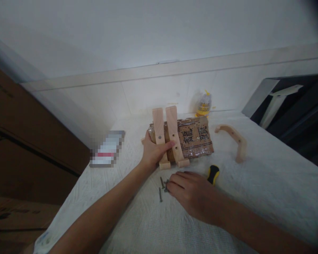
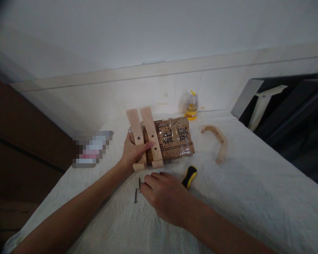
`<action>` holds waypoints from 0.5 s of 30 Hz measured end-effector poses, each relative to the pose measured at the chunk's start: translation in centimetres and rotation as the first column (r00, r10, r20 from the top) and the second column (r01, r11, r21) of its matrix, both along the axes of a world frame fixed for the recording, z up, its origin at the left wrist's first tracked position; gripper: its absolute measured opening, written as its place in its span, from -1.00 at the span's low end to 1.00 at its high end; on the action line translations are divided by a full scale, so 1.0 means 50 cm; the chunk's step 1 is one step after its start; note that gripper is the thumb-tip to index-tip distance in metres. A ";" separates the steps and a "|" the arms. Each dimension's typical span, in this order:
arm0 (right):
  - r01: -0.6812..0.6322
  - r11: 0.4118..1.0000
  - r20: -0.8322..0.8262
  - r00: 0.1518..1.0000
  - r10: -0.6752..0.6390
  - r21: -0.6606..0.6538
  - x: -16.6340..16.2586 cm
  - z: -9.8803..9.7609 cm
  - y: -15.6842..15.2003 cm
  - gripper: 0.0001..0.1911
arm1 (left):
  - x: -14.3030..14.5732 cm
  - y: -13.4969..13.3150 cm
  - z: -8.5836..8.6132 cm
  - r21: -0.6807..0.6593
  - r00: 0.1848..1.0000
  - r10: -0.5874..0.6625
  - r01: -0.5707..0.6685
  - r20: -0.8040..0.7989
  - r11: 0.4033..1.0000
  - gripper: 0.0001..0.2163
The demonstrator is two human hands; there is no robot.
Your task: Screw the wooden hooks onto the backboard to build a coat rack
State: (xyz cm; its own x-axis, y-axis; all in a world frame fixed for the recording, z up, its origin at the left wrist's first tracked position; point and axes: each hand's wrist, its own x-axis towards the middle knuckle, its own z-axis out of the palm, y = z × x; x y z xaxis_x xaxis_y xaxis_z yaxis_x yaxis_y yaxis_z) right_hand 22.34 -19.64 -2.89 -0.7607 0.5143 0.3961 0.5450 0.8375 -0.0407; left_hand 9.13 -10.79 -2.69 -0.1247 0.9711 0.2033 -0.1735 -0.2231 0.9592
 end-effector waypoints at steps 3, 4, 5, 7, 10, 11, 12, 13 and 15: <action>-0.012 0.999 -0.008 1.000 0.013 0.041 0.003 0.002 0.001 -0.81 | -0.001 0.001 0.000 0.013 1.000 0.017 -0.017 -0.019 1.000 -0.35; -0.016 0.998 -0.024 1.000 0.017 0.055 0.003 0.003 0.001 -0.78 | -0.002 0.002 0.000 0.014 1.000 0.021 -0.021 -0.023 1.000 -0.35; -0.021 0.998 -0.045 0.999 0.024 0.066 0.004 0.004 0.001 -0.75 | -0.002 0.002 0.000 0.013 0.999 0.025 -0.024 -0.027 1.000 -0.35; -0.035 0.996 -0.109 0.993 0.044 0.085 0.007 0.007 0.000 -0.69 | -0.003 0.004 -0.001 0.010 0.999 0.023 -0.023 -0.031 1.000 -0.34; -0.032 0.996 -0.290 0.955 0.057 0.089 0.015 0.023 -0.003 -0.63 | -0.004 0.005 -0.004 0.008 1.000 0.003 -0.003 -0.010 1.000 -0.33; -0.020 0.996 -0.369 0.928 0.052 0.089 0.018 0.031 -0.005 -0.64 | -0.003 0.005 -0.004 0.009 1.000 -0.004 0.004 0.000 1.000 -0.33; -0.012 0.995 -0.441 0.896 0.055 0.098 0.022 0.040 -0.005 -0.67 | -0.002 0.006 -0.004 0.010 1.000 -0.010 0.010 0.010 1.000 -0.33; 0.001 0.994 -0.499 0.865 0.055 0.112 0.027 0.049 -0.004 -0.73 | -0.002 0.006 -0.004 0.010 1.000 -0.013 0.013 0.017 1.000 -0.33; 0.061 0.985 -0.590 0.806 0.047 0.163 0.037 0.063 0.003 -0.83 | 0.000 0.006 -0.003 0.009 1.000 -0.010 0.010 0.019 1.000 -0.32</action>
State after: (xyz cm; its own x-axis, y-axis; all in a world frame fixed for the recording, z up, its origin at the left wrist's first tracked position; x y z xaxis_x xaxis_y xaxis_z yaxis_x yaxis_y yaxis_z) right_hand 24.20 -19.49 0.25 -0.3484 0.4043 0.8457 0.4668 0.8572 -0.2175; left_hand 9.11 -10.51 -2.86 -0.1185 0.9706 0.2093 -0.1938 -0.2293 0.9539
